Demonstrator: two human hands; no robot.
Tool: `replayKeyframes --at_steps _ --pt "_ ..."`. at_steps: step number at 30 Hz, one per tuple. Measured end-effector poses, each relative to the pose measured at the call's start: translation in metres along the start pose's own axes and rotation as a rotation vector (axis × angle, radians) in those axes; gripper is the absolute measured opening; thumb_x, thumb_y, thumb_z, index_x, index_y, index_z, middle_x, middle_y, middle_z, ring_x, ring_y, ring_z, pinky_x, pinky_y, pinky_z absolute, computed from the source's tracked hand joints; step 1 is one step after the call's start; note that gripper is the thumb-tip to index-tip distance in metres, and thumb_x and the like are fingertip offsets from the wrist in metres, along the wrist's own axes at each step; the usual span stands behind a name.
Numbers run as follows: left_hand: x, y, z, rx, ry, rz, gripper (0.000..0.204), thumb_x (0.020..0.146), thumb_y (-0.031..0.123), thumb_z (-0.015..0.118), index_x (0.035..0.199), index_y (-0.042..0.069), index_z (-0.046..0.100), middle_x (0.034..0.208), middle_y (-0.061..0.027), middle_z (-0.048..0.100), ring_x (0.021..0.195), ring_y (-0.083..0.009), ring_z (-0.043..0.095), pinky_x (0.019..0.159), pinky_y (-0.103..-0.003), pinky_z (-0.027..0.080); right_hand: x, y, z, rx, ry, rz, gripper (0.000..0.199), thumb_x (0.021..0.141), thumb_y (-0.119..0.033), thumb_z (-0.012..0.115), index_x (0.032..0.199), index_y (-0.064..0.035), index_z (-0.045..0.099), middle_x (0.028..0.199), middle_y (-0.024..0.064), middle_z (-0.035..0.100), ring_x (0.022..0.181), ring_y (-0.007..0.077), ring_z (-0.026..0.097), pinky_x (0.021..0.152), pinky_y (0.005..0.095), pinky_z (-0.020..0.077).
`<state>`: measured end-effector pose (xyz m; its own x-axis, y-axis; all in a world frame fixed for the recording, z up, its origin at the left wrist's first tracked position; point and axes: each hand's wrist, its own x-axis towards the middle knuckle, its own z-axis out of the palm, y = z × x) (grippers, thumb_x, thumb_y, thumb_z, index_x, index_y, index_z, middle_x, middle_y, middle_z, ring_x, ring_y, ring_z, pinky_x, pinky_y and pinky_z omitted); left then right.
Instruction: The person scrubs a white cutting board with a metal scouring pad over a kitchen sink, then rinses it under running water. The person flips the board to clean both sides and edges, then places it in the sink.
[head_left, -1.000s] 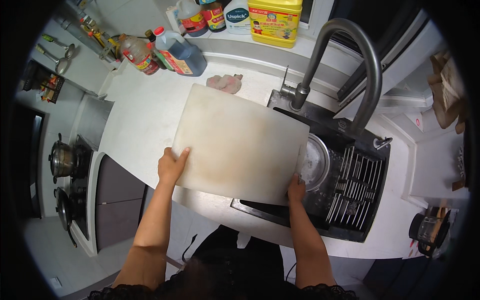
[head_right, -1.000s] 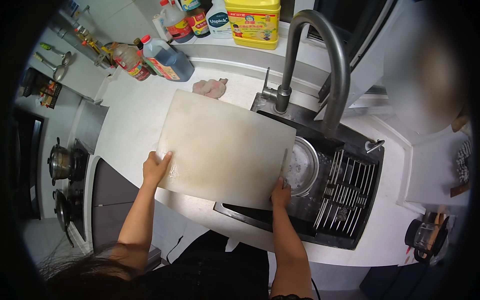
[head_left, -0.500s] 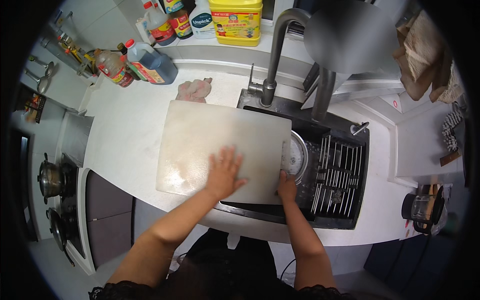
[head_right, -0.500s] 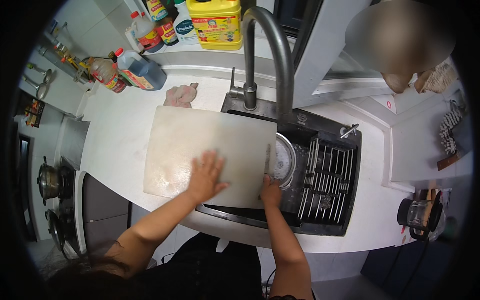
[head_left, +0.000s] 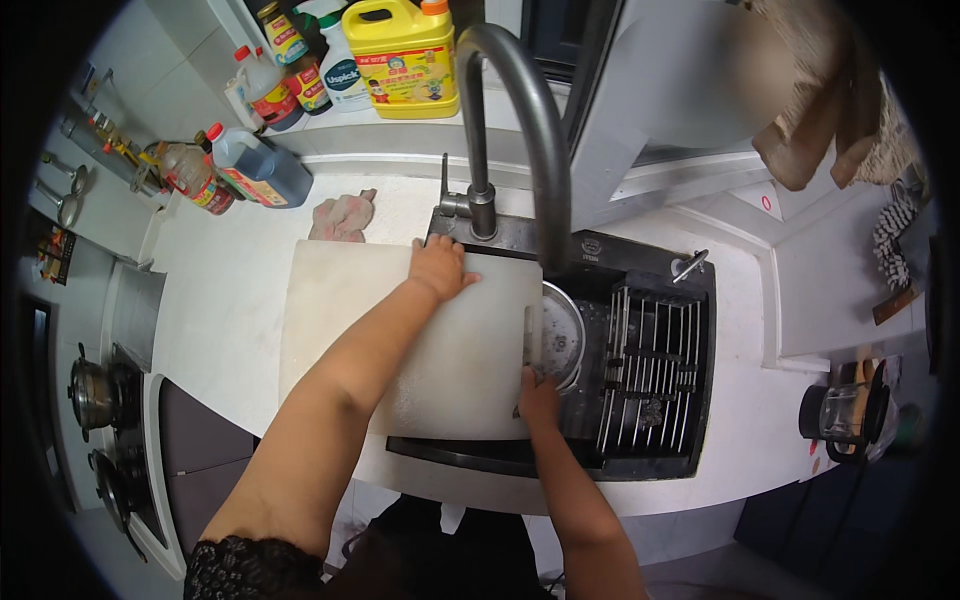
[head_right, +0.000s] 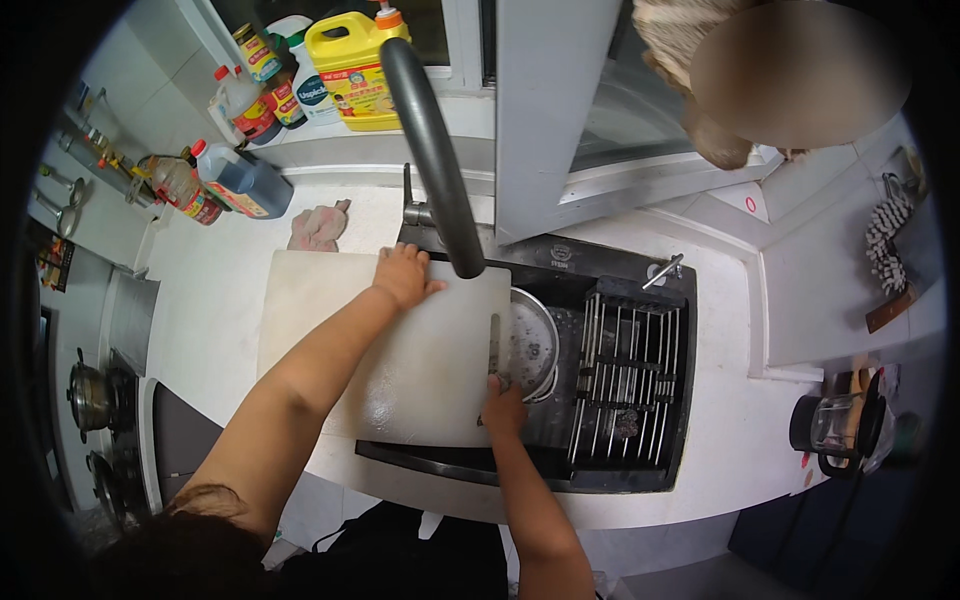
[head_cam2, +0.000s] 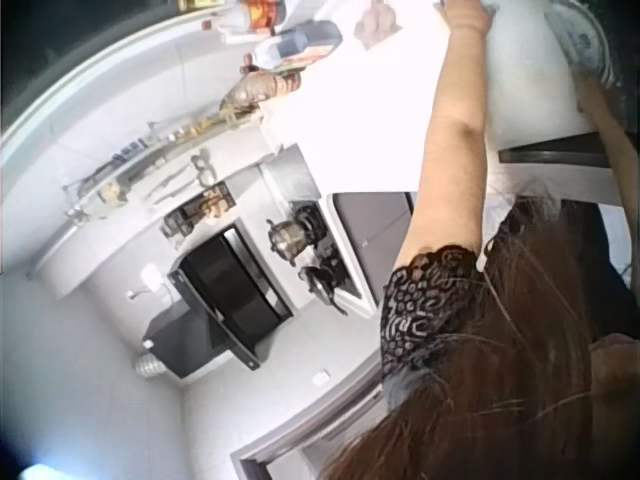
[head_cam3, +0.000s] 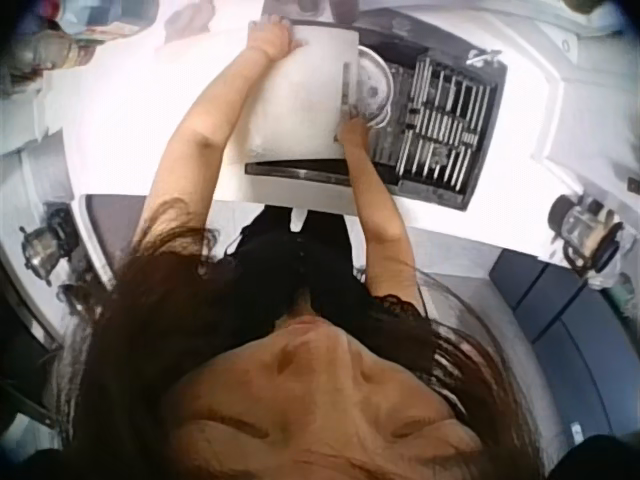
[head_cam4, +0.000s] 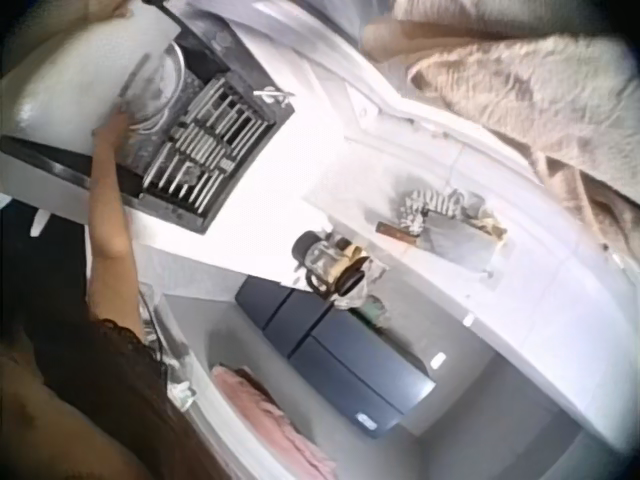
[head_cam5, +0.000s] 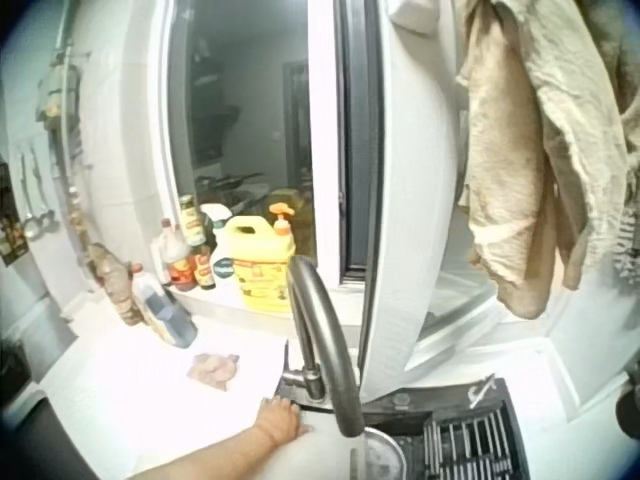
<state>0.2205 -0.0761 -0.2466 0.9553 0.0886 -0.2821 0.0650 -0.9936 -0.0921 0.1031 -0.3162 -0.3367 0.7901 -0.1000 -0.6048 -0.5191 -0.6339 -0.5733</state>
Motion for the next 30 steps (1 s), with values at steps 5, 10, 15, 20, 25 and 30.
replayKeyframes --at_steps 5,10,15,20,25,30 --pt "0.01 0.0 -0.006 -0.048 -0.083 -0.058 0.076 0.073 0.073 0.059 0.112 0.009 0.064 0.12 -0.0121 0.058 0.124 -0.0276 0.042 0.103 -0.047 0.031 0.009 0.01 0.003 0.167 -0.035 0.091 0.073 0.093 -0.047 0.052 0.141 0.0046 0.033 0.133 0.0268 0.048 0.12 0.0389 0.051 0.096 0.043 0.0429" --pt "0.007 0.002 -0.024 -0.18 0.25 0.155 0.075 0.065 0.075 0.064 0.101 0.009 0.065 0.089 -0.0147 0.068 0.083 -0.034 0.066 0.073 -0.042 0.053 0.008 0.031 -0.005 0.385 -0.079 0.077 0.068 0.095 -0.041 0.051 0.142 0.0047 0.03 0.137 0.0265 0.044 0.123 0.0371 0.048 0.099 0.0422 0.0405" --pt "-0.037 0.025 -0.093 -0.1 0.124 0.15 0.082 0.061 0.078 0.064 0.089 0.001 0.064 0.074 -0.0152 0.067 0.071 -0.0315 0.067 0.064 -0.04 0.054 -0.017 0.035 -0.019 0.557 -0.024 0.006 0.057 0.096 -0.035 0.052 0.134 0.0048 0.037 0.126 0.0223 0.052 0.114 0.0315 0.053 0.095 0.038 0.0419" --pt "-0.089 0.04 -0.133 -0.086 0.307 0.291 0.073 0.063 0.073 0.064 0.079 0.002 0.061 0.063 -0.0134 0.064 0.062 -0.0303 0.066 0.058 -0.039 0.053 -0.062 0.031 -0.042 0.71 0.071 -0.222 0.039 0.097 -0.027 0.052 0.122 0.0022 0.043 0.108 0.0149 0.058 0.094 0.0232 0.055 0.082 0.0346 0.0441" --pt "-0.142 0.044 -0.156 -0.169 0.541 0.41 0.065 0.064 0.068 0.067 0.071 0.004 0.06 0.063 -0.0108 0.06 0.057 -0.0303 0.063 0.051 -0.039 0.05 -0.066 0.05 -0.043 0.583 0.217 -0.447 0.036 0.098 -0.023 0.05 0.122 0.0025 0.042 0.107 0.0159 0.058 0.093 0.0232 0.055 0.083 0.0346 0.0445" --pt "-0.184 0.047 -0.189 -0.261 0.788 0.448 0.063 0.058 0.064 0.075 0.055 0.007 0.05 0.056 -0.0083 0.052 0.051 -0.0302 0.056 0.045 -0.038 0.044 -0.068 0.028 -0.088 0.539 0.36 -0.684 0.04 0.099 -0.021 0.047 0.129 0.0038 0.039 0.112 0.0173 0.056 0.099 0.0245 0.054 0.088 0.0352 0.0429"
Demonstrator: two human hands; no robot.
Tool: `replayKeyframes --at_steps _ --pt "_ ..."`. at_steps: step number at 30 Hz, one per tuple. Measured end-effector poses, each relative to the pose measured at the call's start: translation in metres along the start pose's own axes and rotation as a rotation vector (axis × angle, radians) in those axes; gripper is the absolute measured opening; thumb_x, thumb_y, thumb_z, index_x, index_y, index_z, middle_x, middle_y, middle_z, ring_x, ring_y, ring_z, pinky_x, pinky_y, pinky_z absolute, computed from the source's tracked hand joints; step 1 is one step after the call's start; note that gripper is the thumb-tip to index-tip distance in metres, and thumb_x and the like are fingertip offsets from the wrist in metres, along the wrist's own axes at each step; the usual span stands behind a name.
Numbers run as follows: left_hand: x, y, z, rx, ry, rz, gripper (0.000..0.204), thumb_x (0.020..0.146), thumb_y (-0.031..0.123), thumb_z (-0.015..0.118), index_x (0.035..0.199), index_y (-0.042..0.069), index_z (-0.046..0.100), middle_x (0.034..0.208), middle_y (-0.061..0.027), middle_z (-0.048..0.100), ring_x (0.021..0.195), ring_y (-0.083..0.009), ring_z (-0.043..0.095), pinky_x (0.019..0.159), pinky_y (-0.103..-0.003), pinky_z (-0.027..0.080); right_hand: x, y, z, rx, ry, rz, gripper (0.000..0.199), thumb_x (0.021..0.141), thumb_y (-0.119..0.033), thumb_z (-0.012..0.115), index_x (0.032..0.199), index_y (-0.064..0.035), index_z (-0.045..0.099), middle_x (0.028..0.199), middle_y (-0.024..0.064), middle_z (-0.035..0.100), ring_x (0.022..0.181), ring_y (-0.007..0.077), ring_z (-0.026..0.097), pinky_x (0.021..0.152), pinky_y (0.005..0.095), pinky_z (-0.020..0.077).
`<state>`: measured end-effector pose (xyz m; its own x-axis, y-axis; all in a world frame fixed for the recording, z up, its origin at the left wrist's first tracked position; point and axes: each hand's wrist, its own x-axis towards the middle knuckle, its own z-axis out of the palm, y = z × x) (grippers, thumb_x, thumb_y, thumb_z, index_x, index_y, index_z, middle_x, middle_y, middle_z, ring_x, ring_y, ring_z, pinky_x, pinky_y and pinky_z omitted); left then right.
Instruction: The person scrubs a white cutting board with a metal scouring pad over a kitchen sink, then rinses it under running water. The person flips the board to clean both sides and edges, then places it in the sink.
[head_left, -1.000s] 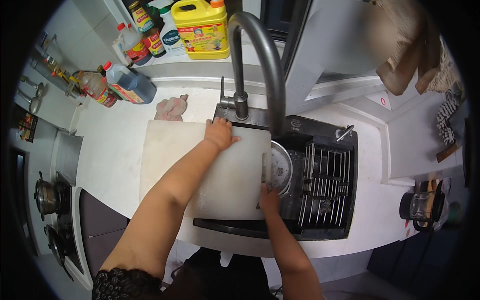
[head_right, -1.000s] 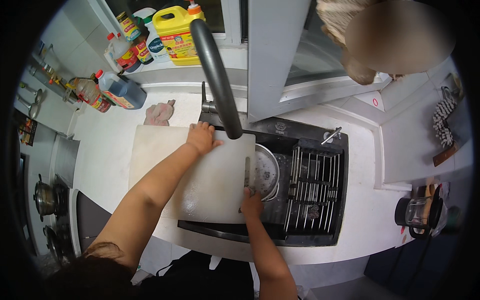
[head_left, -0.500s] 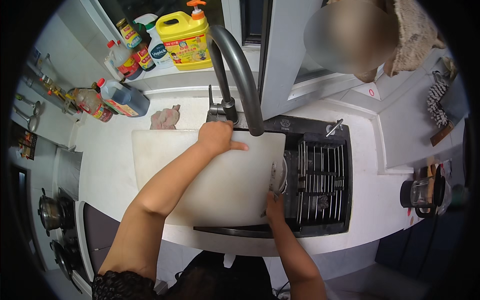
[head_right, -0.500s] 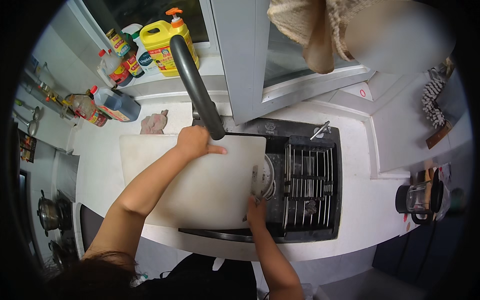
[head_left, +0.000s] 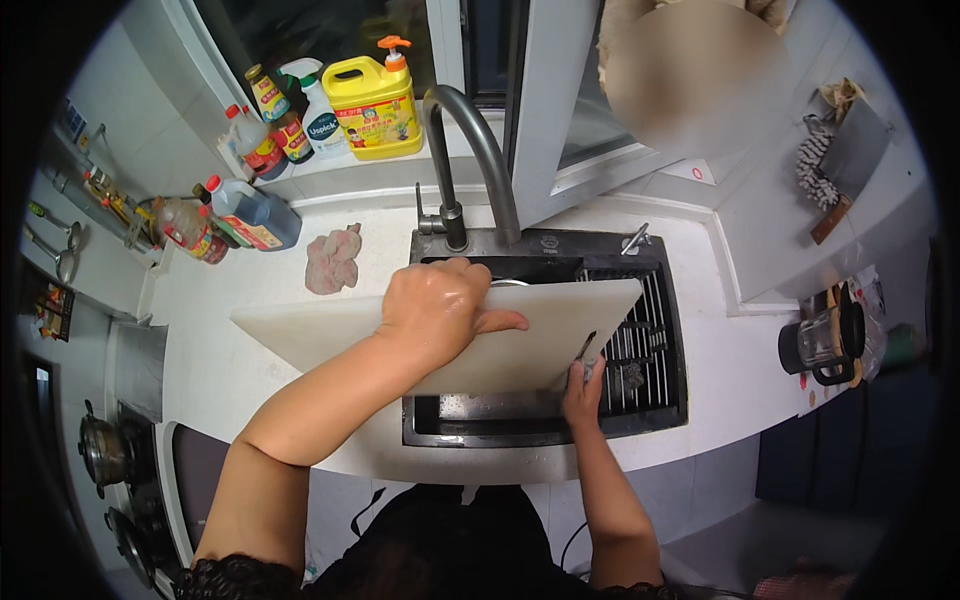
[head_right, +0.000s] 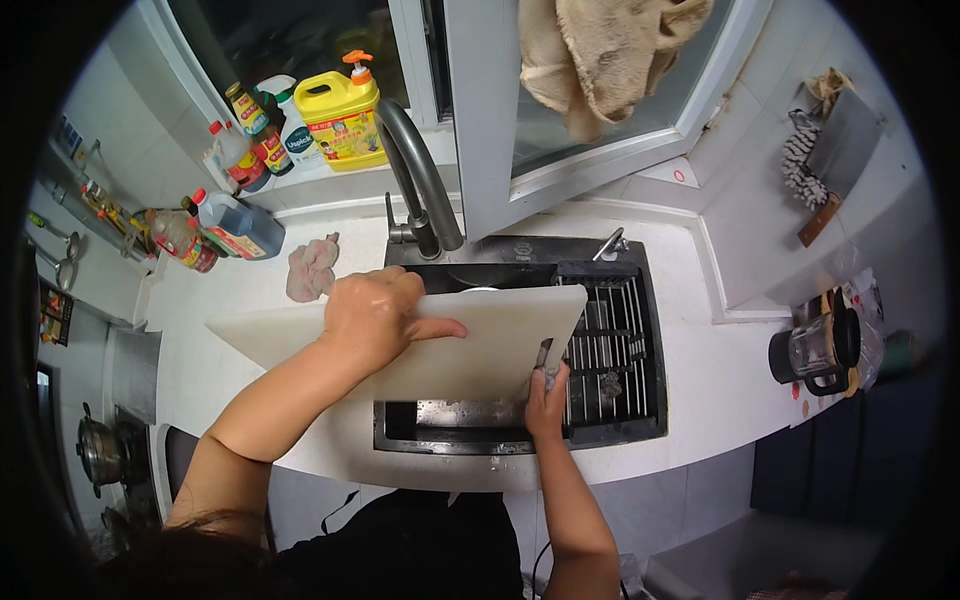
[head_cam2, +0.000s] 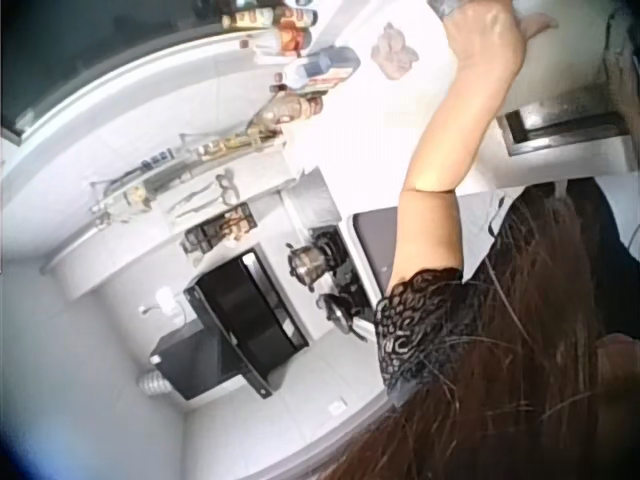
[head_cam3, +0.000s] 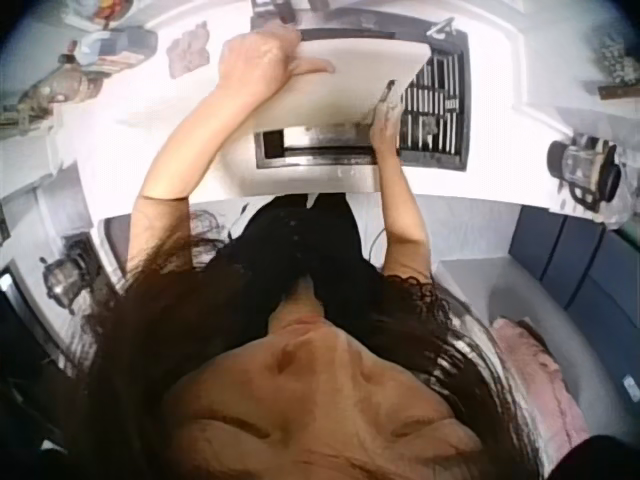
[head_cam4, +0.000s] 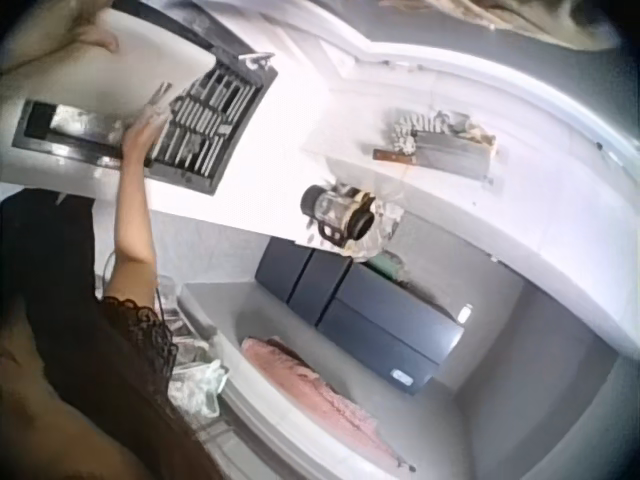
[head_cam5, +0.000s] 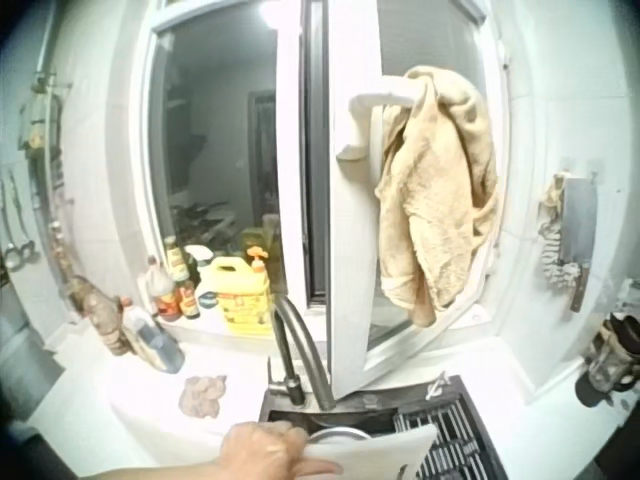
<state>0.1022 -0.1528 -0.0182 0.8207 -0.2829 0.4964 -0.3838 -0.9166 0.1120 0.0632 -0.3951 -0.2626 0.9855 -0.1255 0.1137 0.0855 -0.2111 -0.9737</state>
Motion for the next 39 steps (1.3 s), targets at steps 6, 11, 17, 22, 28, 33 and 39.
replayKeyframes --at_steps 6,11,17,22,28,33,39 --pt "-0.004 0.001 -0.048 0.053 0.239 0.091 0.064 0.054 0.058 0.08 0.054 0.007 0.043 0.052 -0.0092 0.045 0.046 -0.0292 0.047 0.043 -0.038 0.038 0.023 -0.022 -0.009 -0.031 0.031 -0.295 0.051 0.101 -0.028 0.043 0.138 0.0049 0.032 0.127 0.0189 0.048 0.117 0.0262 0.047 0.103 0.0361 0.0339" --pt "-0.007 -0.009 -0.064 -0.016 0.348 -0.011 0.067 0.053 0.06 0.08 0.054 0.005 0.043 0.051 -0.01 0.045 0.044 -0.0293 0.045 0.042 -0.036 0.038 0.019 -0.009 0.008 0.467 0.338 0.13 0.059 0.101 -0.04 0.043 0.141 0.0009 0.031 0.138 0.016 0.043 0.127 0.0273 0.043 0.107 0.0395 0.033" --pt "-0.01 -0.013 -0.092 -0.185 0.449 -0.166 0.067 0.054 0.055 0.084 0.053 0.003 0.041 0.05 -0.0094 0.043 0.042 -0.0228 0.039 0.041 -0.033 0.036 0.027 -0.082 0.037 1.24 0.153 0.149 0.066 0.095 -0.058 0.04 0.143 -0.0133 0.033 0.142 0.007 0.041 0.129 0.0255 0.041 0.106 0.0455 0.035" --pt "-0.038 -0.03 -0.081 -0.467 0.493 -0.403 0.06 0.058 0.045 0.088 0.058 0.005 0.043 0.054 -0.0035 0.048 0.05 -0.0134 0.043 0.047 -0.03 0.039 0.041 -0.131 0.036 1.185 0.235 0.028 0.066 0.096 -0.056 0.041 0.142 -0.0094 0.034 0.14 0.0069 0.043 0.128 0.0252 0.042 0.106 0.0439 0.0357" --pt "-0.121 -0.043 -0.037 -0.97 0.505 -0.589 0.044 0.069 0.035 0.086 0.076 0.003 0.057 0.078 -0.0014 0.064 0.078 -0.0099 0.057 0.071 -0.028 0.048 0.048 -0.147 0.023 1.025 0.283 0.014 0.057 0.097 -0.044 0.049 0.136 -0.0028 0.04 0.134 0.0089 0.05 0.121 0.0216 0.05 0.102 0.0374 0.0428" --pt "-0.151 -0.04 -0.027 -1.194 0.437 -0.47 0.032 0.08 0.025 0.078 0.096 0.0 0.067 0.092 -0.0045 0.068 0.087 -0.012 0.062 0.078 -0.029 0.049 0.066 -0.16 0.014 0.955 0.277 -0.032 0.049 0.096 -0.034 0.056 0.13 -0.0008 0.047 0.124 0.0099 0.057 0.113 0.022 0.056 0.097 0.0369 0.0473" --pt "-0.154 -0.042 -0.057 -1.117 0.254 -0.444 0.023 0.08 0.012 0.077 0.095 -0.001 0.067 0.094 -0.0052 0.069 0.085 -0.0127 0.063 0.077 -0.028 0.05 0.076 -0.178 0.003 0.883 0.206 -0.127 0.055 0.091 -0.041 0.06 0.127 -0.0015 0.048 0.125 0.0093 0.057 0.113 0.0216 0.056 0.097 0.0373 0.0475"
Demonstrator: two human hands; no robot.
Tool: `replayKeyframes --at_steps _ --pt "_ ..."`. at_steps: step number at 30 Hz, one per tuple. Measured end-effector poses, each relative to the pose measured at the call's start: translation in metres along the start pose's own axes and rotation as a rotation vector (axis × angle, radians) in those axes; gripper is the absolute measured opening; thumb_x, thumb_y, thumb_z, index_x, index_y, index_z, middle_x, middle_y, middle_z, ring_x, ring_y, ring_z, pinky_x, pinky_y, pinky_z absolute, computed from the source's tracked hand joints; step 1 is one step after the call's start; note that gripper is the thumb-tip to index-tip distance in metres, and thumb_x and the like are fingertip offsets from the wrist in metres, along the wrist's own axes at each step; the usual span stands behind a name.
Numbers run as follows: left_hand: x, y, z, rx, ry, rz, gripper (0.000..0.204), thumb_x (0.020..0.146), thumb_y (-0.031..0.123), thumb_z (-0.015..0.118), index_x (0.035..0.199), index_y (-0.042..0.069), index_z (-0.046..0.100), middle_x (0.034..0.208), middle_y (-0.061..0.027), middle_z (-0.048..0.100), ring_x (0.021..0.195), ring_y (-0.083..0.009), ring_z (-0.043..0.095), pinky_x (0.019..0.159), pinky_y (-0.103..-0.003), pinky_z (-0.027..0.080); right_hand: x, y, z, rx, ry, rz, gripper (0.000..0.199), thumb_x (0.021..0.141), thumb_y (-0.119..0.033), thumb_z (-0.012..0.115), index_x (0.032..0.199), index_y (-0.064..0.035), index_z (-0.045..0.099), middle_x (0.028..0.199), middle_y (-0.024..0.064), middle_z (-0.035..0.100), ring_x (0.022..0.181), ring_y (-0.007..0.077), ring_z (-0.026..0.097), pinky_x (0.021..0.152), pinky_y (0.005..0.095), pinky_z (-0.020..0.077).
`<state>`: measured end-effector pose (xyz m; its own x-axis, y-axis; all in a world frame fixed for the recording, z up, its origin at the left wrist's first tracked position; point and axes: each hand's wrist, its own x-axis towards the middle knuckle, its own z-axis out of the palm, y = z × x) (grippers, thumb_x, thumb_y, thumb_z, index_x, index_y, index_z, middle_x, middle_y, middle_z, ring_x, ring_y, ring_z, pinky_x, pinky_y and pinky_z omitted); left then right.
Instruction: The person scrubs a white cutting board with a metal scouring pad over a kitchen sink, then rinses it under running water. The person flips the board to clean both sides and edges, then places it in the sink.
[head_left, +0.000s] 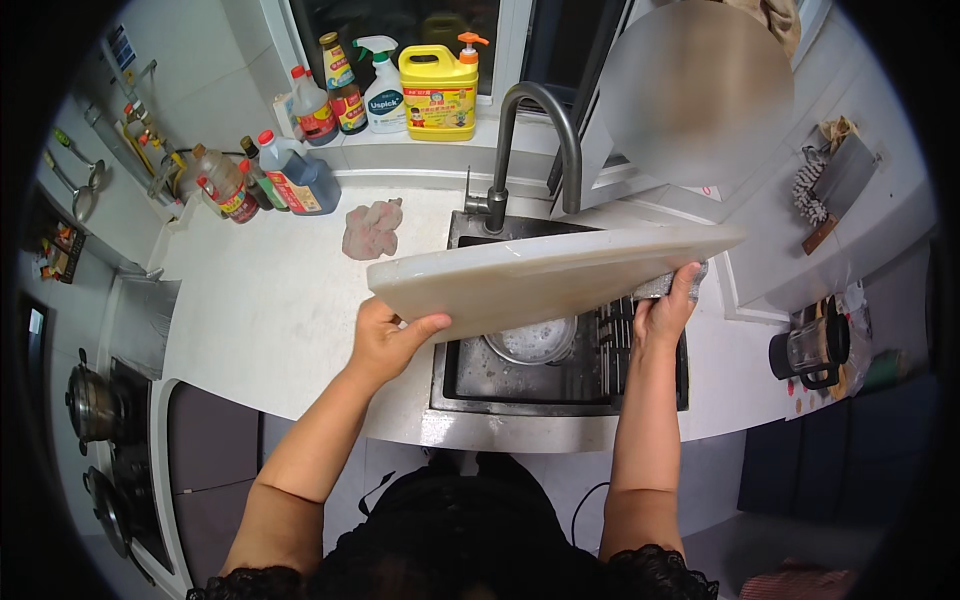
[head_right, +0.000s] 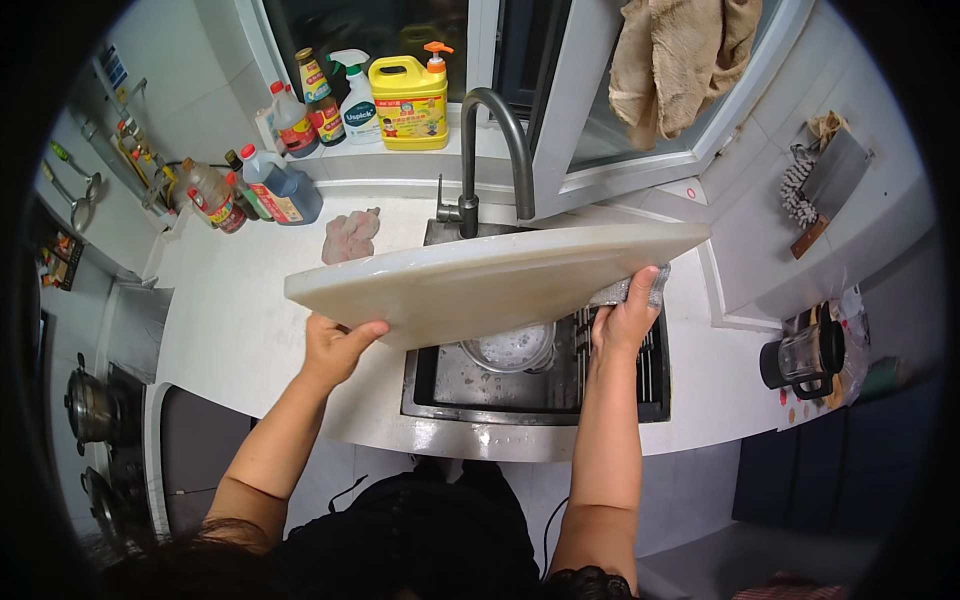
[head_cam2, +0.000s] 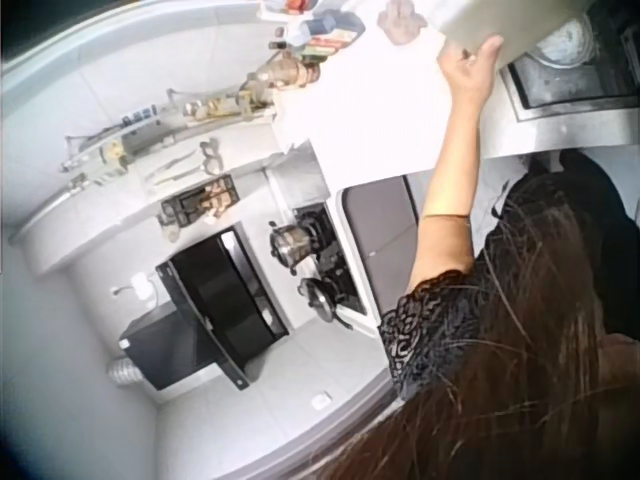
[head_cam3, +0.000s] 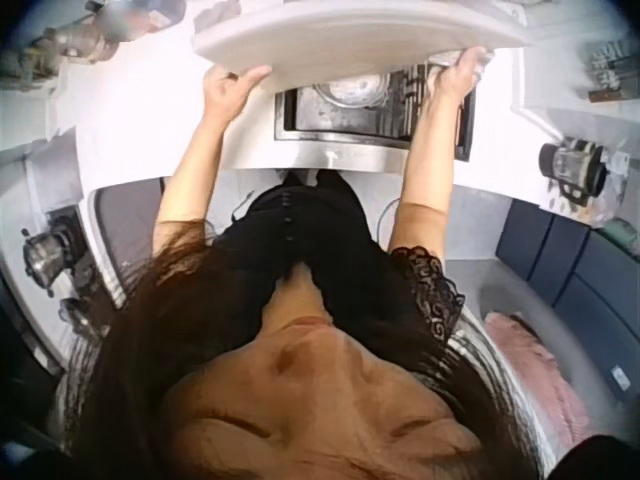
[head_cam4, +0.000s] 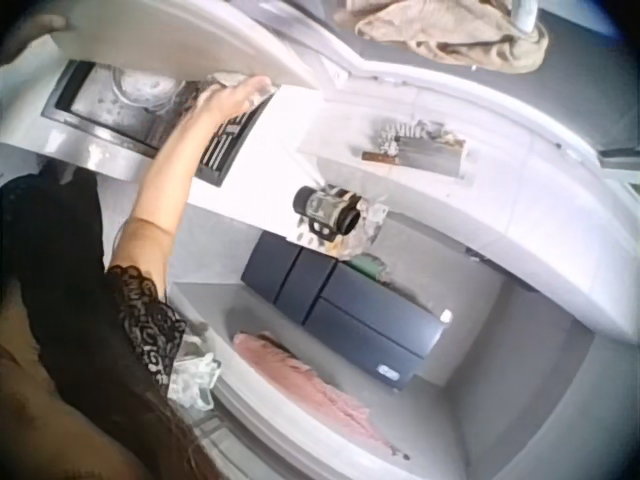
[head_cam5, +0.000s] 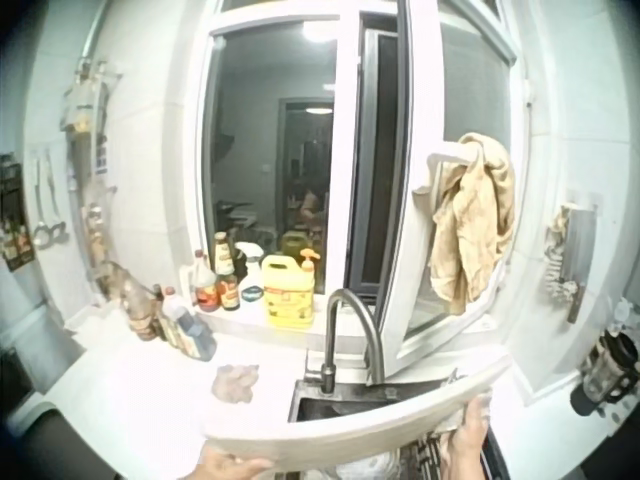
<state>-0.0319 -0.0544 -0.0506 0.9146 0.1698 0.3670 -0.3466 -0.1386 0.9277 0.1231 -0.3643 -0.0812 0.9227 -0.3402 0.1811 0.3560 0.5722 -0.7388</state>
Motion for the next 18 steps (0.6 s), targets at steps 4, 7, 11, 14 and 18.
replayKeyframes --at_steps 4,7,11,14,18 --pt "0.004 0.031 -0.018 -0.08 -0.026 -0.057 0.022 0.079 0.002 0.075 0.098 -0.004 0.067 0.095 -0.0077 0.069 0.087 -0.0134 0.064 0.077 -0.028 0.051 0.0 -0.013 0.005 -0.031 -0.052 -0.015 0.055 0.091 -0.041 0.061 0.128 -0.0017 0.048 0.125 0.0092 0.057 0.114 0.0219 0.056 0.097 0.0374 0.0473" --pt "0.014 0.07 -0.034 0.03 -0.168 0.033 0.027 0.078 -0.002 0.072 0.104 -0.005 0.066 0.093 -0.0106 0.07 0.087 -0.0143 0.065 0.078 -0.028 0.051 -0.003 -0.017 0.012 -0.037 -0.055 -0.015 0.055 0.09 -0.041 0.062 0.128 -0.0024 0.048 0.125 0.0086 0.057 0.113 0.022 0.056 0.097 0.0376 0.0471" --pt "0.027 0.113 -0.035 0.219 -0.325 -0.019 0.033 0.072 0.004 0.075 0.102 -0.006 0.066 0.093 -0.0124 0.07 0.08 -0.0173 0.065 0.074 -0.029 0.049 -0.008 -0.024 0.022 -0.002 -0.068 -0.043 0.053 0.09 -0.035 0.065 0.125 0.0014 0.05 0.121 0.0099 0.059 0.11 0.0212 0.057 0.094 0.0361 0.0474" --pt "0.041 0.132 -0.044 0.337 -0.592 0.095 0.04 0.07 0.003 0.075 0.108 -0.005 0.066 0.092 -0.012 0.07 0.08 -0.0179 0.065 0.073 -0.03 0.049 -0.005 -0.03 0.03 -0.031 -0.102 -0.075 0.052 0.089 -0.035 0.066 0.123 0.0013 0.051 0.117 0.0095 0.06 0.106 0.0211 0.059 0.092 0.0356 0.0483" --pt "0.055 0.141 -0.046 0.455 -0.67 0.052 0.053 0.068 0.008 0.078 0.118 0.001 0.063 0.092 -0.0132 0.07 0.08 -0.0201 0.065 0.072 -0.03 0.05 0.008 -0.038 0.029 -0.079 -0.156 -0.067 0.046 0.089 -0.033 0.067 0.118 0.001 0.054 0.111 0.0083 0.062 0.1 0.0195 0.06 0.089 0.0337 0.0486"
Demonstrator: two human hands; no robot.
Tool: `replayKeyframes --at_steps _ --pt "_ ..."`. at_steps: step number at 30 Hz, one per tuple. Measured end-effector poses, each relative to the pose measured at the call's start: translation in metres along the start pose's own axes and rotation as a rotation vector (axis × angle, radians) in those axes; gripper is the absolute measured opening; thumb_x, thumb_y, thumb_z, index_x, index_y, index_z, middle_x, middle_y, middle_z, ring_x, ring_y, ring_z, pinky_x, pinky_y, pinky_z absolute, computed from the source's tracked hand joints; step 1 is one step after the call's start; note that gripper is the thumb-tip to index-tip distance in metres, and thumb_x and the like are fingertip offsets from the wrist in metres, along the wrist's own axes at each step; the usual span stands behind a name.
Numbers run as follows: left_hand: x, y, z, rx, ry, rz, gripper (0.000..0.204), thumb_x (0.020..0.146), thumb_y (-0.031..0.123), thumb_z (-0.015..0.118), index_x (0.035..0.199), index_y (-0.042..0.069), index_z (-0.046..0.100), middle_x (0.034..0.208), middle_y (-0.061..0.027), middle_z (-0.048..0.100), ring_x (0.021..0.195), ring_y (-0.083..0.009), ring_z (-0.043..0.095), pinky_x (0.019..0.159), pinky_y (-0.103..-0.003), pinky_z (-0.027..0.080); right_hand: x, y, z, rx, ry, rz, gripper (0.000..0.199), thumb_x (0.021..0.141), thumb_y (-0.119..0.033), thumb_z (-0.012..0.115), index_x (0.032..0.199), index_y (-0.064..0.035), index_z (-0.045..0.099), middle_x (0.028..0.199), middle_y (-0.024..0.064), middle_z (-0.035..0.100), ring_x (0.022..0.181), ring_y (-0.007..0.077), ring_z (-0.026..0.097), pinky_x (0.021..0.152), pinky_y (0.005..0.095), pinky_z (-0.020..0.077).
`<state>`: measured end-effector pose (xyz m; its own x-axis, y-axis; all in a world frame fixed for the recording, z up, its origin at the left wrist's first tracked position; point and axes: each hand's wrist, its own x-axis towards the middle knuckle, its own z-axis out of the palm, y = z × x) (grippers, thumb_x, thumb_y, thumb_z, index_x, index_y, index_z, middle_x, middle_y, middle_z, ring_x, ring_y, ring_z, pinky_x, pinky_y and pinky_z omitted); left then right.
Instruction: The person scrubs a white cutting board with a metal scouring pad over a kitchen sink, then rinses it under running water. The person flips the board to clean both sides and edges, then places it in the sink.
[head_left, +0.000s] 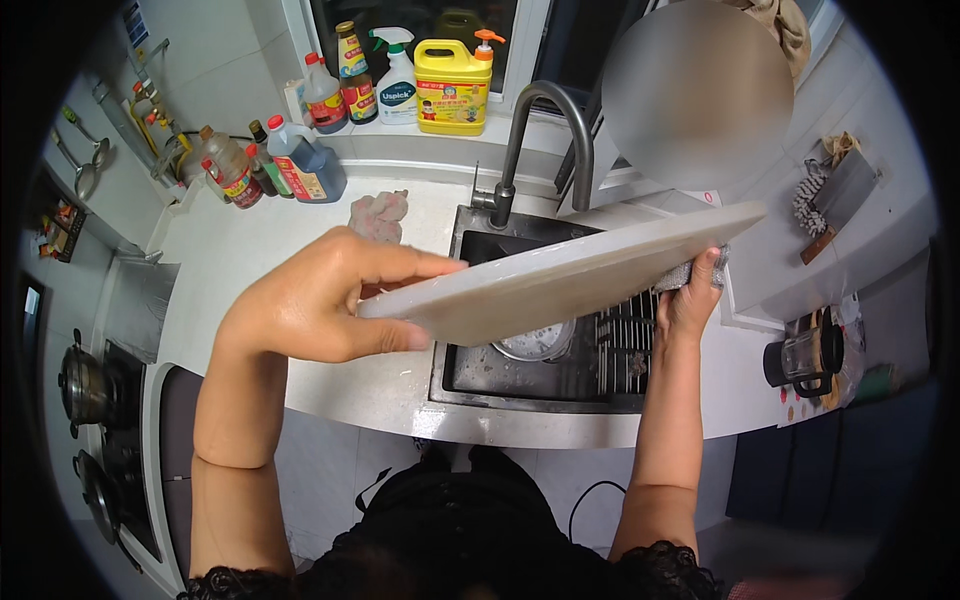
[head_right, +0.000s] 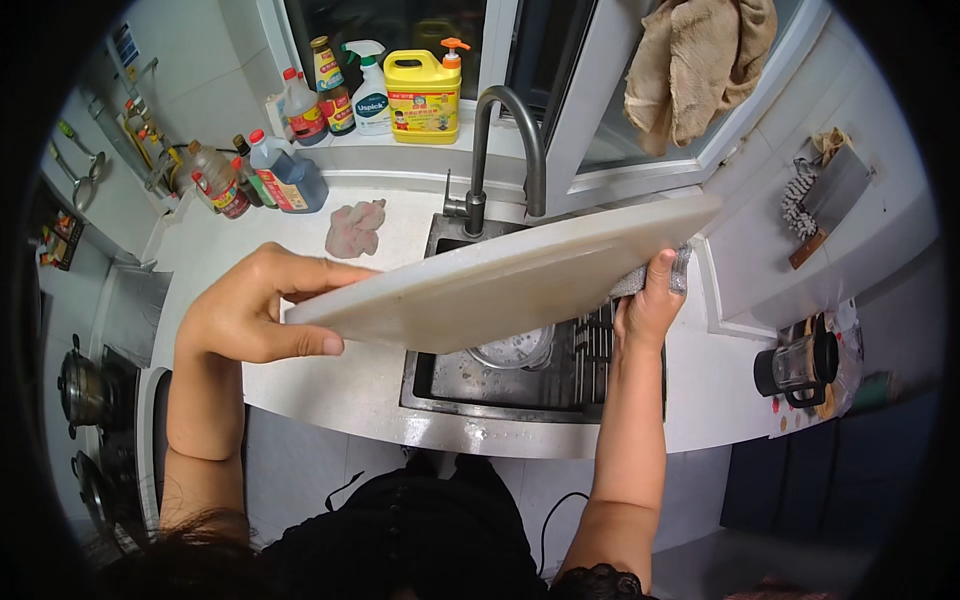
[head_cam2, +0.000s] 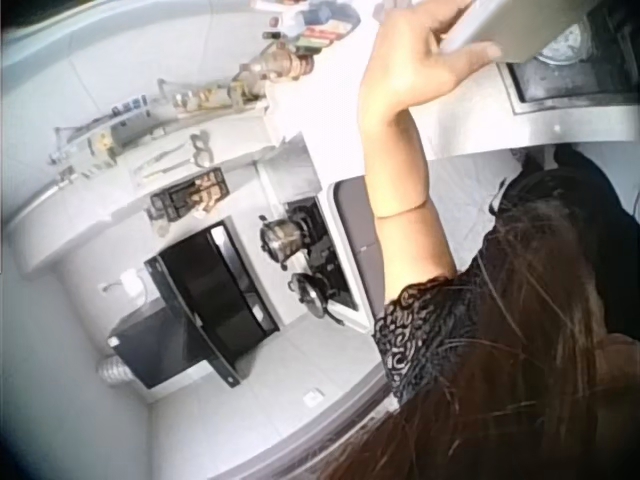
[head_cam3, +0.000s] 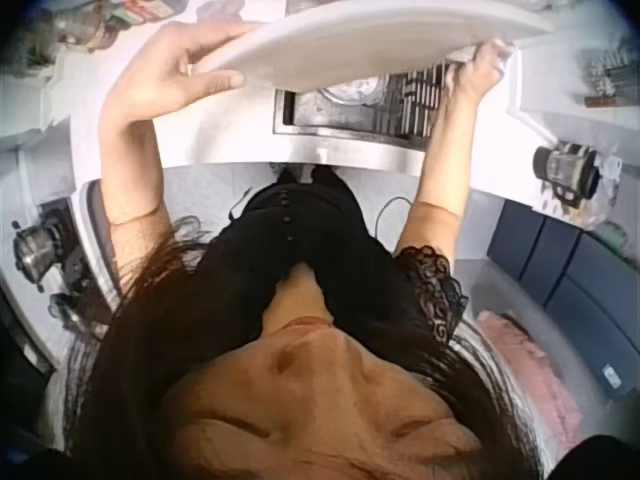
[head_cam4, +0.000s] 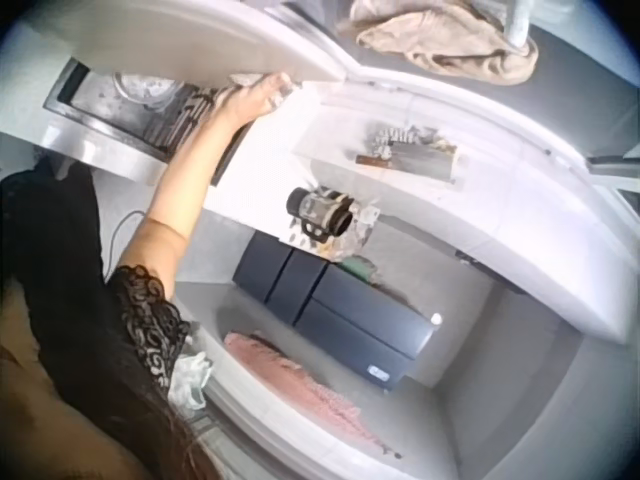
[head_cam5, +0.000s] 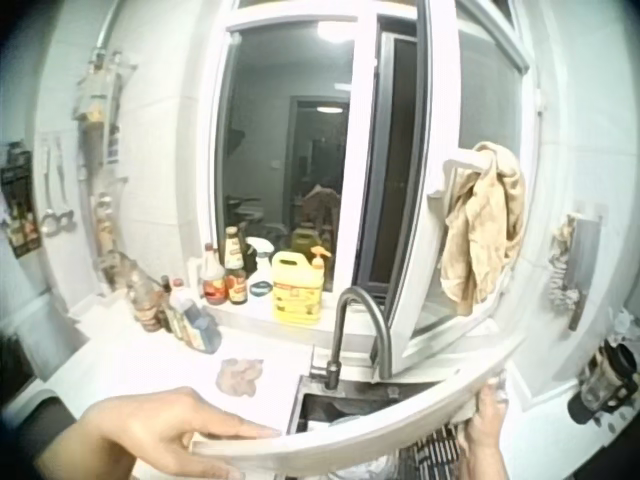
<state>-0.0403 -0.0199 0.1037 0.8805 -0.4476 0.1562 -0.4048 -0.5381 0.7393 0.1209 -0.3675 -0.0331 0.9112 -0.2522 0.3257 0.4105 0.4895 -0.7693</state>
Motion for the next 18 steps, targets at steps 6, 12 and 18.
replayKeyframes --at_steps 6,12,18 --pt "0.044 -0.002 0.036 0.125 -0.081 -0.155 0.053 0.077 0.023 0.077 0.125 0.006 0.058 0.091 -0.0121 0.07 0.082 -0.0178 0.065 0.075 -0.029 0.049 -0.012 0.004 0.004 -0.33 -0.248 -0.061 0.035 0.085 -0.023 0.073 0.108 -0.0005 0.058 0.098 0.0026 0.062 0.086 0.0103 0.057 0.077 0.0241 0.0466" --pt "0.033 -0.07 0.086 -0.261 0.01 -0.293 0.038 0.087 0.028 0.068 0.117 0.006 0.064 0.093 -0.0126 0.071 0.085 -0.0188 0.066 0.078 -0.032 0.05 -0.038 0.016 0.033 -0.586 -0.399 -0.137 0.034 0.077 -0.018 0.08 0.098 -0.0016 0.06 0.086 -0.0004 0.057 0.078 0.0089 0.053 0.071 0.0233 0.044" --pt "0.014 -0.081 0.078 -0.352 -0.031 -0.239 0.028 0.088 0.015 0.066 0.112 0.002 0.065 0.092 -0.0065 0.069 0.084 -0.0105 0.06 0.076 -0.027 0.048 -0.047 0.029 0.044 -0.485 -0.453 -0.016 0.034 0.076 -0.019 0.081 0.095 -0.0015 0.06 0.086 0.0001 0.056 0.078 0.0097 0.052 0.072 0.0234 0.0433"
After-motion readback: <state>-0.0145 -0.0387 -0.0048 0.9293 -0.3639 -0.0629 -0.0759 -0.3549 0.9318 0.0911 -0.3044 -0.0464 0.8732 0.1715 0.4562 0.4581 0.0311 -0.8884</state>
